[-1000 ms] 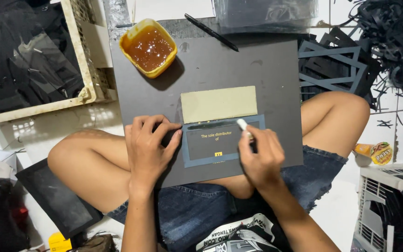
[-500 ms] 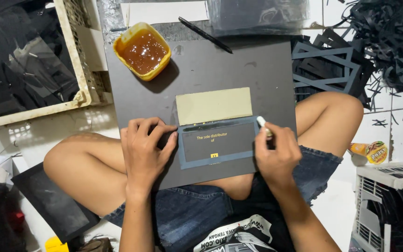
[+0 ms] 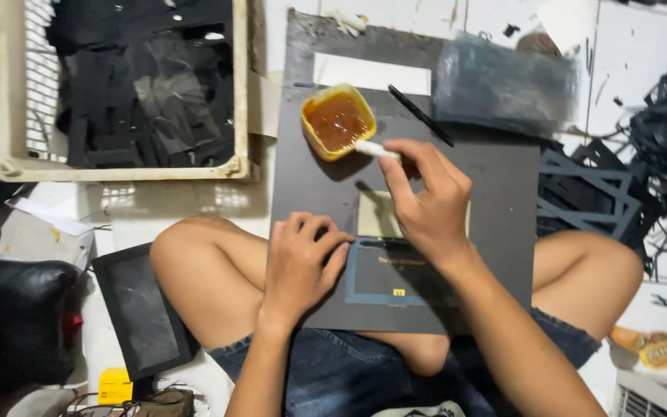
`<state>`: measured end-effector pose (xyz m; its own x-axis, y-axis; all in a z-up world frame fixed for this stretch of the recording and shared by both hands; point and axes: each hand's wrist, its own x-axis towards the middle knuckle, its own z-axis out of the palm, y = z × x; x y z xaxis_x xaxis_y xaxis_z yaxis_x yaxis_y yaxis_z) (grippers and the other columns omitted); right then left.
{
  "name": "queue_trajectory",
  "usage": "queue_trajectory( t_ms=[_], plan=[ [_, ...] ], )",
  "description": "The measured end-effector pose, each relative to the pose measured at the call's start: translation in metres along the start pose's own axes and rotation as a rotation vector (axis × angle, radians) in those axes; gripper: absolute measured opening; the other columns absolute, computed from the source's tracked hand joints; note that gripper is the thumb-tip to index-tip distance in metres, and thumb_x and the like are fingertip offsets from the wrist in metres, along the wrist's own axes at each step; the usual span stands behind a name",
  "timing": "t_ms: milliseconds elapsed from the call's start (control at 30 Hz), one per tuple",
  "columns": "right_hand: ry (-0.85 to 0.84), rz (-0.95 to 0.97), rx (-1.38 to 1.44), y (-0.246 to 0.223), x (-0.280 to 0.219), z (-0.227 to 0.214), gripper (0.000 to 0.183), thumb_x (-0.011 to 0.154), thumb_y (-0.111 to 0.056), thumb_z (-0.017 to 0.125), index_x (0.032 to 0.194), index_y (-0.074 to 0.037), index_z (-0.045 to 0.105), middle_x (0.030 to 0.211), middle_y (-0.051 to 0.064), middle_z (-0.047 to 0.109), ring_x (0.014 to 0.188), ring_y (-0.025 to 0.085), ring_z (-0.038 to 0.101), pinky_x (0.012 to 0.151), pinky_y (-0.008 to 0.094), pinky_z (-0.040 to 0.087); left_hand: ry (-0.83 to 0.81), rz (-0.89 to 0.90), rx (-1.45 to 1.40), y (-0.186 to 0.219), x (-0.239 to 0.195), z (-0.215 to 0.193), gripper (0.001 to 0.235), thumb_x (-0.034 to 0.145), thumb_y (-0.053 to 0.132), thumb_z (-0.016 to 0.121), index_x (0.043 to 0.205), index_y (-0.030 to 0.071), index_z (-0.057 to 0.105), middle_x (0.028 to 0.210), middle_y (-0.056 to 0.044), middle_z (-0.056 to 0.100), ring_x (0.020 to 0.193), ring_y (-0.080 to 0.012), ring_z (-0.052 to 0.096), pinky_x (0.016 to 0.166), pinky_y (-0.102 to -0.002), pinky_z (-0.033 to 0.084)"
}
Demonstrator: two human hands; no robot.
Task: The person sits on the floor with a dark sign board on their lap, applies glue with a stick along the border of a rectangular frame on the board, then places a foam rectangle into the frame and presses it down with both hands.
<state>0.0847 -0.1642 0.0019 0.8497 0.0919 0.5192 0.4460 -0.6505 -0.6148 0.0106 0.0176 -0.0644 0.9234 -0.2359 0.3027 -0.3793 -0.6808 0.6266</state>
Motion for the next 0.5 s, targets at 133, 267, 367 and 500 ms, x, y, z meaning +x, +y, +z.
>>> queue_trajectory(
  t_ms=[133, 267, 367, 500],
  plan=[
    [-0.042, -0.182, -0.043, 0.022, 0.031, 0.028, 0.007, 0.099, -0.007, 0.074, 0.106, -0.005, 0.074, 0.074, 0.006, 0.064, 0.062, 0.024, 0.06, 0.065, 0.035, 0.053, 0.013, 0.015, 0.016, -0.006, -0.002, 0.004, 0.011, 0.083, 0.025, 0.08, 0.092, 0.028, 0.075, 0.096, 0.002, 0.067, 0.099, -0.0245, 0.06, 0.08, -0.038, 0.044],
    [-0.15, -0.299, -0.23, 0.038, 0.043, 0.042, 0.008, 0.1, -0.017, 0.073, 0.104, -0.01, 0.072, 0.074, 0.003, 0.061, 0.07, 0.023, 0.062, 0.068, 0.036, 0.05, 0.029, 0.025, 0.022, -0.007, -0.002, 0.005, 0.011, 0.083, 0.027, 0.079, 0.093, 0.029, 0.073, 0.096, 0.003, 0.065, 0.098, -0.0232, 0.06, 0.081, -0.038, 0.044],
    [-0.205, -0.283, -0.25, 0.038, 0.046, 0.035, 0.009, 0.099, -0.018, 0.075, 0.101, -0.011, 0.072, 0.074, 0.003, 0.062, 0.071, 0.024, 0.063, 0.07, 0.037, 0.05, 0.036, 0.022, 0.022, -0.007, -0.001, 0.005, 0.01, 0.085, 0.027, 0.078, 0.093, 0.029, 0.073, 0.095, 0.004, 0.065, 0.097, -0.0225, 0.059, 0.08, -0.037, 0.044],
    [-0.144, -0.16, -0.096, 0.018, 0.046, 0.009, 0.004, 0.101, -0.003, 0.071, 0.105, -0.004, 0.072, 0.077, 0.009, 0.063, 0.068, 0.028, 0.063, 0.066, 0.036, 0.052, 0.031, 0.025, 0.013, -0.005, 0.0, 0.002, 0.008, 0.086, 0.027, 0.077, 0.093, 0.027, 0.072, 0.093, 0.003, 0.063, 0.095, -0.0233, 0.06, 0.079, -0.037, 0.044]
  ],
)
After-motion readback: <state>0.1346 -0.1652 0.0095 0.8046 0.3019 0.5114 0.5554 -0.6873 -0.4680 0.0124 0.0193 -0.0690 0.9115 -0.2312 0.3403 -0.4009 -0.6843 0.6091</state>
